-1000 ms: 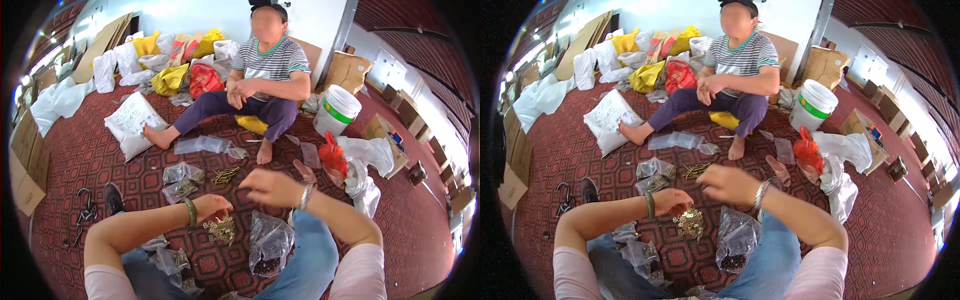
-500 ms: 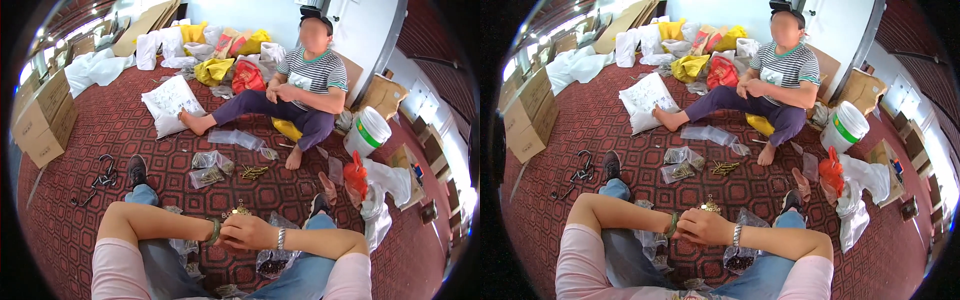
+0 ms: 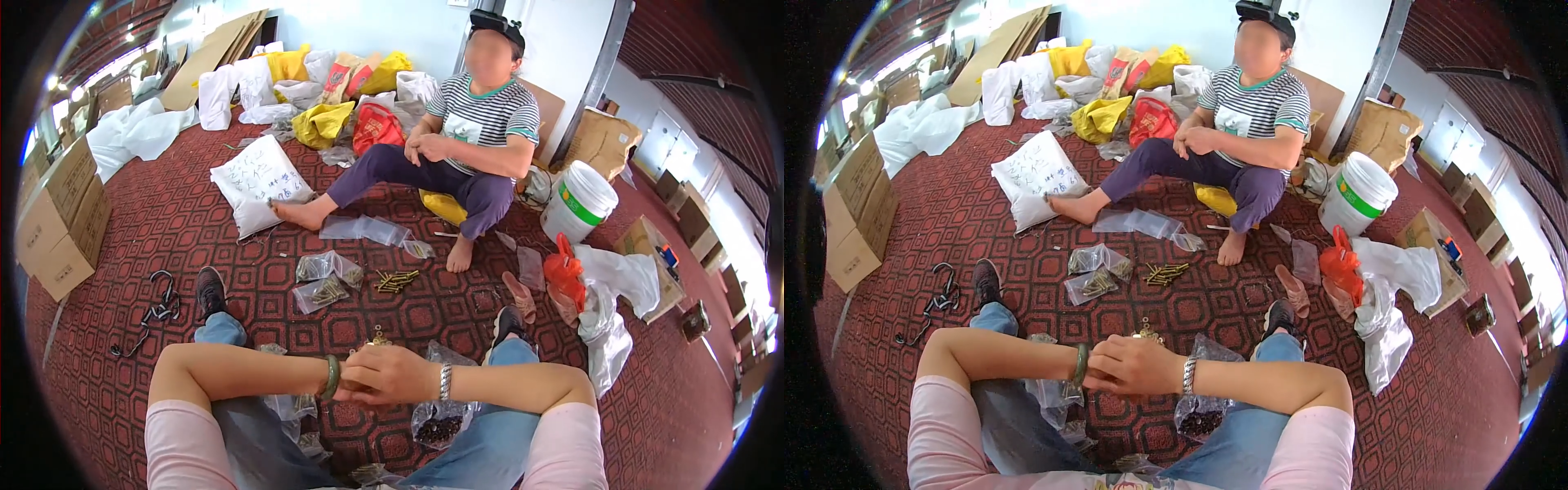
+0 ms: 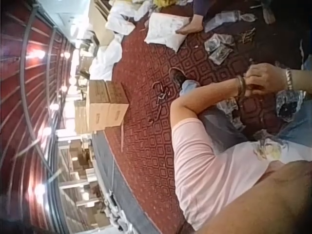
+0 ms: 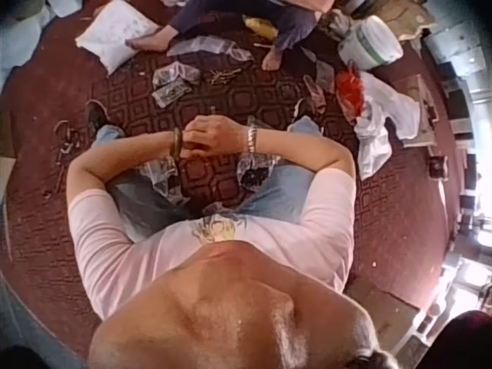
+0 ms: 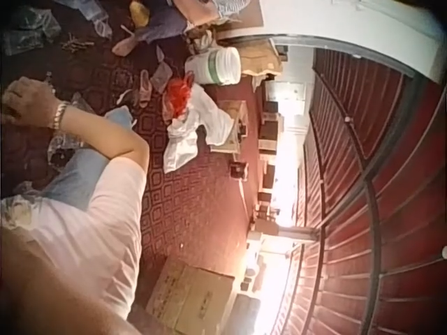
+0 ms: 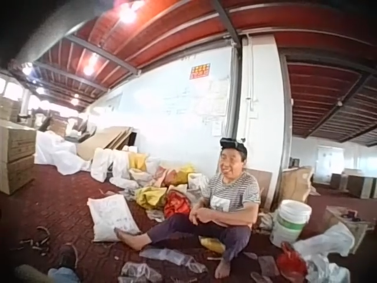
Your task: Sorting and inspecting small gold-colored decorative ornaments while sitting on the floor.
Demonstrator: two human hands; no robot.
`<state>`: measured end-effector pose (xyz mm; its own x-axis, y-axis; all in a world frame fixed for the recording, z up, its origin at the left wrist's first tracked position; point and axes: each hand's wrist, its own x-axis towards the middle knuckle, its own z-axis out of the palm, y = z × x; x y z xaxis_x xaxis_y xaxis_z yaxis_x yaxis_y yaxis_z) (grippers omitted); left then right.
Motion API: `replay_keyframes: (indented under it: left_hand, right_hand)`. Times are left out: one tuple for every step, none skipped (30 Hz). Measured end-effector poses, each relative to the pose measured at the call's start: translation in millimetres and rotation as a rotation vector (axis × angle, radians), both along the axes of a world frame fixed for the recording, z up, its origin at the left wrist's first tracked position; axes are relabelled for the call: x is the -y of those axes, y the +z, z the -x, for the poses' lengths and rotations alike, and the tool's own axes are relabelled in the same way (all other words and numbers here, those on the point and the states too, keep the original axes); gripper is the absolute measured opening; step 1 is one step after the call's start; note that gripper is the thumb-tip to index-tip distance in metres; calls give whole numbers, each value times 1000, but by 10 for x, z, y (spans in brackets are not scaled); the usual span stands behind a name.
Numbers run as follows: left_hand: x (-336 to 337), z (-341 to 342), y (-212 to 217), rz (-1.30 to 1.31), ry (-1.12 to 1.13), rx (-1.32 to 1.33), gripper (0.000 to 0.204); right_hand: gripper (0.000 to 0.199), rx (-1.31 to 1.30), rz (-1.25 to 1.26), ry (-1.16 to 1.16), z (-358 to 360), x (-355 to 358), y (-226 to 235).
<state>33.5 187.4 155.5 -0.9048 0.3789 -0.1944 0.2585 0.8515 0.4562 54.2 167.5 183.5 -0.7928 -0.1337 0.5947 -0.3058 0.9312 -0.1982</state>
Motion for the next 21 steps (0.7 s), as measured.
replay_keyframes:
  left_hand:
    - [55, -9, -14, -3, 12, -22, 14]
    - [155, 12, -18, -17, 43, -58, 14]
    - [257, 42, -24, -30, 75, -93, 14]
    - [287, 22, -17, -35, 71, -101, 14]
    - [323, 8, -24, -38, 67, -110, 14]
    - [374, -1, 10, -25, 80, -131, 14]
    - [426, -10, 39, -10, 93, -153, 14]
    - [479, -17, 64, 6, 104, -174, 14]
    - [533, -23, 87, 22, 115, -196, 14]
    - [533, -21, 101, 29, 128, -217, 14]
    - [534, -19, 116, 35, 142, -239, 14]
    - [535, -17, 135, 40, 155, -261, 14]
    - [536, -15, 157, 44, 168, -284, 14]
    - [537, -14, 183, 47, 181, -308, 14]
    - [537, -21, 178, 49, 196, -329, 14]
    - [536, -28, 175, 51, 210, -351, 14]
    - [534, -34, 173, 53, 224, -373, 14]
    - [531, -40, 171, 56, 239, -396, 14]
    - [528, -45, 169, 58, 254, -419, 14]
    - [524, -50, 168, 61, 268, -442, 14]
    - [520, -55, 167, 63, 283, -465, 14]
  right_hand:
    - [17, 6, 10, -10, -4, 38, -19]
    - [17, -1, 10, -1, 44, 72, 0]
    - [17, -8, 10, 8, 94, 97, 24]
    - [18, 12, 19, -18, 51, 70, -2]
    - [18, 25, 15, -36, 16, 4, -17]
    - [18, 53, 6, -35, 16, -2, -24]
    - [18, 81, -2, -34, 19, -19, -32]
    - [19, 109, -9, -32, 21, -30, -44]
    - [20, 138, -15, -31, 18, -17, -59]
    - [20, 139, -11, -29, 27, -20, -57]
    - [18, 77, -37, -6, 41, -7, -42]
    - [17, 15, -65, 16, 54, 13, -19]
    - [15, -48, -93, 38, 65, 32, 4]
    - [13, -112, -123, 60, 68, 42, 19]
    - [13, -110, -122, 62, 70, 66, 10]
    - [13, -103, -122, 64, 71, 91, 0]
    - [13, -95, -123, 67, 72, 114, -6]
    - [13, -89, -123, 70, 73, 119, -5]
    - [13, -82, -123, 72, 72, 120, -1]
    - [13, -76, -123, 75, 70, 118, 6]
    - [13, -69, -123, 79, 66, 118, 15]
